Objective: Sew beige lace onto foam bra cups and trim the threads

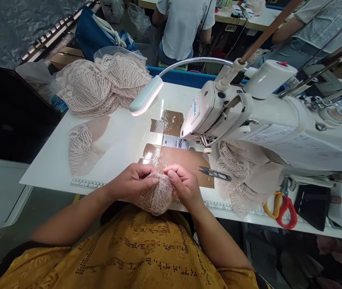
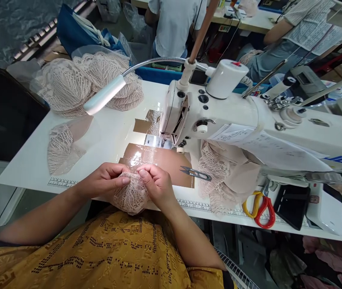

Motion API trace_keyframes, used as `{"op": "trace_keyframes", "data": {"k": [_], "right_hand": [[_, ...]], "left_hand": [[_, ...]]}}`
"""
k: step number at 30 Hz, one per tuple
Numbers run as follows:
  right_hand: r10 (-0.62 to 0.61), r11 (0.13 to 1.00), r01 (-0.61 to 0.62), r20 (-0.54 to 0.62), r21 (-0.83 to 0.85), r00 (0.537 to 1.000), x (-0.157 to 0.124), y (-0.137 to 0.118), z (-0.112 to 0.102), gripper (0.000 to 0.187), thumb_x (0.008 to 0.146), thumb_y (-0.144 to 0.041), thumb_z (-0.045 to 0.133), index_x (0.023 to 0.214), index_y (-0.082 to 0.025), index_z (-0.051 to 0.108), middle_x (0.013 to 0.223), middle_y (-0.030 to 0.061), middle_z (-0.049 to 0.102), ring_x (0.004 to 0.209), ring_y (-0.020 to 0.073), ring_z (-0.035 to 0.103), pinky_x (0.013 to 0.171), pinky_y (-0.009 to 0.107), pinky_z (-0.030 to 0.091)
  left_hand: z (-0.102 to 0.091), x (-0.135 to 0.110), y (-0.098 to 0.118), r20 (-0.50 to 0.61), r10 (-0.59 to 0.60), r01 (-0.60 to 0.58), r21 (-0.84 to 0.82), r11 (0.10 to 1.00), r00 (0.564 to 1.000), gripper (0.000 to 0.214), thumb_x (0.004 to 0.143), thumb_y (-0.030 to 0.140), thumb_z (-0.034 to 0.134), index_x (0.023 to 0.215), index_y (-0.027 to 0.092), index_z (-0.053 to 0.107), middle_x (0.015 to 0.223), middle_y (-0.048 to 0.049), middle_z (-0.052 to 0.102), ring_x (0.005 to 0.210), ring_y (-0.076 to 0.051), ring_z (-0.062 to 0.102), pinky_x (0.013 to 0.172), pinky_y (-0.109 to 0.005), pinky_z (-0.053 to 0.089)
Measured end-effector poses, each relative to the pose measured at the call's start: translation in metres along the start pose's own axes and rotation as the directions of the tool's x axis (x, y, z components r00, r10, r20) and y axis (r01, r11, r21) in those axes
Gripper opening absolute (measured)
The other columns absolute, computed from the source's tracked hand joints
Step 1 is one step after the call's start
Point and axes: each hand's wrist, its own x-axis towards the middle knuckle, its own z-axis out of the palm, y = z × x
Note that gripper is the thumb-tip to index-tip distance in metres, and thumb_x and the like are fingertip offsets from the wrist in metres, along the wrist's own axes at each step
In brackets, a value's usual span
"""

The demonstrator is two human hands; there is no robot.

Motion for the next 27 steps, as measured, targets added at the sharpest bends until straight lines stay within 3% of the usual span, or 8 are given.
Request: {"op": "trace_keyframes", "data": {"k": [3, 7, 12, 17, 20, 24, 27], "right_hand": [[-0.007, 0.997, 0.001, 0.078, 0.075, 0.997, 0.002, -0.001, -0.008, 0.031, 0.086, -0.049, 0.062, 0.101, -0.021, 0.066, 0.092, 0.0044, 0.069, 0.081, 0.0176, 0.063, 0.072, 0.029, 0.050], [-0.010, 0.999, 0.016, 0.165, -0.033, 0.986, 0.004, -0.009, -0.012, 0.021, 0.082, -0.040, 0.068, 0.084, -0.019, 0.067, 0.078, 0.0019, 0.066, 0.067, 0.0134, 0.055, 0.061, 0.025, 0.044], [0.005, 0.994, 0.013, 0.167, -0.105, 0.986, 0.004, -0.015, -0.013, 0.023, 0.086, -0.037, 0.061, 0.074, -0.018, 0.064, 0.062, -0.0019, 0.057, 0.055, 0.0102, 0.046, 0.053, 0.023, 0.037], [0.026, 0.995, -0.013, 0.129, -0.098, 0.991, 0.002, -0.015, -0.015, 0.023, 0.085, -0.036, 0.060, 0.070, -0.019, 0.061, 0.060, -0.0030, 0.054, 0.054, 0.0100, 0.045, 0.052, 0.023, 0.037], [0.024, 0.996, -0.012, 0.144, -0.084, 0.989, 0.001, -0.012, -0.019, 0.025, 0.087, -0.039, 0.059, 0.072, -0.019, 0.063, 0.062, -0.0024, 0.057, 0.056, 0.0109, 0.049, 0.055, 0.023, 0.040], [0.021, 1.000, -0.017, 0.153, -0.024, 0.988, 0.002, -0.007, -0.027, 0.034, 0.093, -0.046, 0.050, 0.086, -0.020, 0.070, 0.080, 0.0026, 0.068, 0.073, 0.0153, 0.060, 0.066, 0.027, 0.046], [0.050, 0.998, -0.054, 0.187, 0.014, 0.981, 0.003, -0.007, -0.028, 0.031, 0.087, -0.049, 0.058, 0.092, -0.020, 0.069, 0.084, 0.0037, 0.069, 0.075, 0.0159, 0.061, 0.067, 0.028, 0.048]], "left_hand": [[0.001, 0.002, -0.001, -0.011, -0.010, 0.010, -0.023, 1.000, 1.000, 0.026, 0.085, 0.037, 0.062, 0.076, 0.013, 0.062, 0.068, 0.0005, 0.053, 0.063, -0.011, 0.047, 0.058, -0.022, 0.040], [0.004, 0.005, -0.001, 0.008, 0.021, -0.021, 0.020, 1.000, 1.000, 0.024, 0.087, 0.034, 0.060, 0.077, 0.012, 0.062, 0.069, 0.0011, 0.052, 0.064, -0.010, 0.047, 0.059, -0.021, 0.038], [0.008, 0.007, 0.001, 0.053, 0.039, -0.042, 0.047, 0.998, 0.998, 0.026, 0.087, 0.034, 0.060, 0.073, 0.012, 0.057, 0.068, 0.0021, 0.049, 0.062, -0.009, 0.044, 0.057, -0.020, 0.036], [0.008, 0.008, 0.007, 0.097, 0.037, -0.039, 0.018, 0.999, 0.995, 0.020, 0.084, 0.032, 0.066, 0.088, 0.012, 0.062, 0.076, -0.0001, 0.057, 0.067, -0.011, 0.051, 0.061, -0.020, 0.042], [0.009, 0.010, 0.008, 0.062, 0.040, -0.044, 0.065, 0.997, 0.997, 0.020, 0.086, 0.031, 0.062, 0.081, 0.012, 0.063, 0.071, 0.0000, 0.056, 0.065, -0.010, 0.050, 0.059, -0.020, 0.041], [0.009, 0.012, 0.005, 0.046, 0.016, -0.018, 0.049, 0.999, 0.999, 0.024, 0.086, 0.035, 0.061, 0.077, 0.012, 0.061, 0.067, 0.0009, 0.053, 0.061, -0.010, 0.048, 0.056, -0.020, 0.040], [0.010, 0.013, 0.003, 0.039, 0.017, -0.020, 0.074, 0.997, 0.999, 0.026, 0.085, 0.037, 0.062, 0.078, 0.012, 0.061, 0.068, 0.0009, 0.053, 0.062, -0.010, 0.047, 0.056, -0.020, 0.040]]}}
